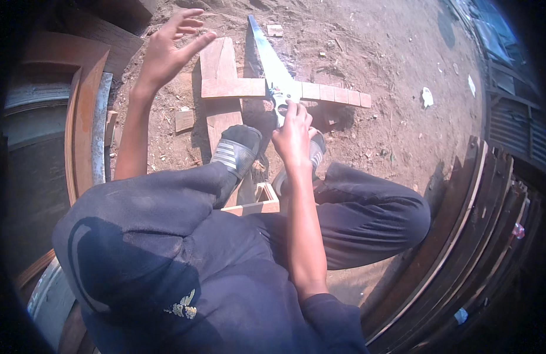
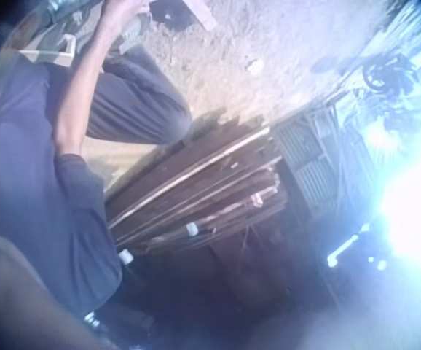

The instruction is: The person sits on the ground and uses a hand saw to cut a piece of wood placed on a makeshift wooden stand. The person holds the wood steady with one hand and saws with the other.

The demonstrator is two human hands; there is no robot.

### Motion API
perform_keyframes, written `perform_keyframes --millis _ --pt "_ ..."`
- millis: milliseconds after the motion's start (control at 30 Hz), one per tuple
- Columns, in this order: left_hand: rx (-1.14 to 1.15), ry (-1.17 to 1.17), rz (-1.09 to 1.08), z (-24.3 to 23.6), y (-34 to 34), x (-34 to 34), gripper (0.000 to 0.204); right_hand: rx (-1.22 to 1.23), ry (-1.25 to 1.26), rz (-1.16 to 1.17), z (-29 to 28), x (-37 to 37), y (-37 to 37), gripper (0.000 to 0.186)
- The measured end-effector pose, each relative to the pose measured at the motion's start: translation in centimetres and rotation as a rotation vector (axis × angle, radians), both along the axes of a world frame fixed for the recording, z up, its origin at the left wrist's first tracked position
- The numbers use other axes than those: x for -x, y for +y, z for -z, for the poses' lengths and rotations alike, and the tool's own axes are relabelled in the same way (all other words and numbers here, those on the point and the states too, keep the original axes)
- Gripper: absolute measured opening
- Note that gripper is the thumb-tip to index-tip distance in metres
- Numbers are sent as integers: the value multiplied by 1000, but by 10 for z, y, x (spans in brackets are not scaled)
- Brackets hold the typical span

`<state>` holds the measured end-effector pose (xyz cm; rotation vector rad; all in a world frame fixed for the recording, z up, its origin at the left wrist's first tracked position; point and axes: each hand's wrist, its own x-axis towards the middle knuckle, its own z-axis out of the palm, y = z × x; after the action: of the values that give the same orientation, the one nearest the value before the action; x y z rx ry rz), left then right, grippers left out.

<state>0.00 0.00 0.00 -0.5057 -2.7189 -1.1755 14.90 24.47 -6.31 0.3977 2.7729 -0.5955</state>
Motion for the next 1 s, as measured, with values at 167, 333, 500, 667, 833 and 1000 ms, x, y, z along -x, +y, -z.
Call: perform_keyframes --millis 167,333,500,667,833,1000 --pt "557 48 195 139 21 -23 89 -195 97 -149 46 0 -17 47" --pt "696 53 323 164 33 -35 87 -183 76 -196 54 -2 -1 36" --pt "764 24 366 176 35 -34 83 94 207 -8 33 16 -11 24" --pt "665 45 460 181 21 -25 72 525 138 325 26 23 -7 32" --pt "517 -230 454 170 31 -16 75 917 125 488 -22 24 -6 24" --pt "519 -401 446 165 30 -28 76 892 9 529 -66 -24 2 17"
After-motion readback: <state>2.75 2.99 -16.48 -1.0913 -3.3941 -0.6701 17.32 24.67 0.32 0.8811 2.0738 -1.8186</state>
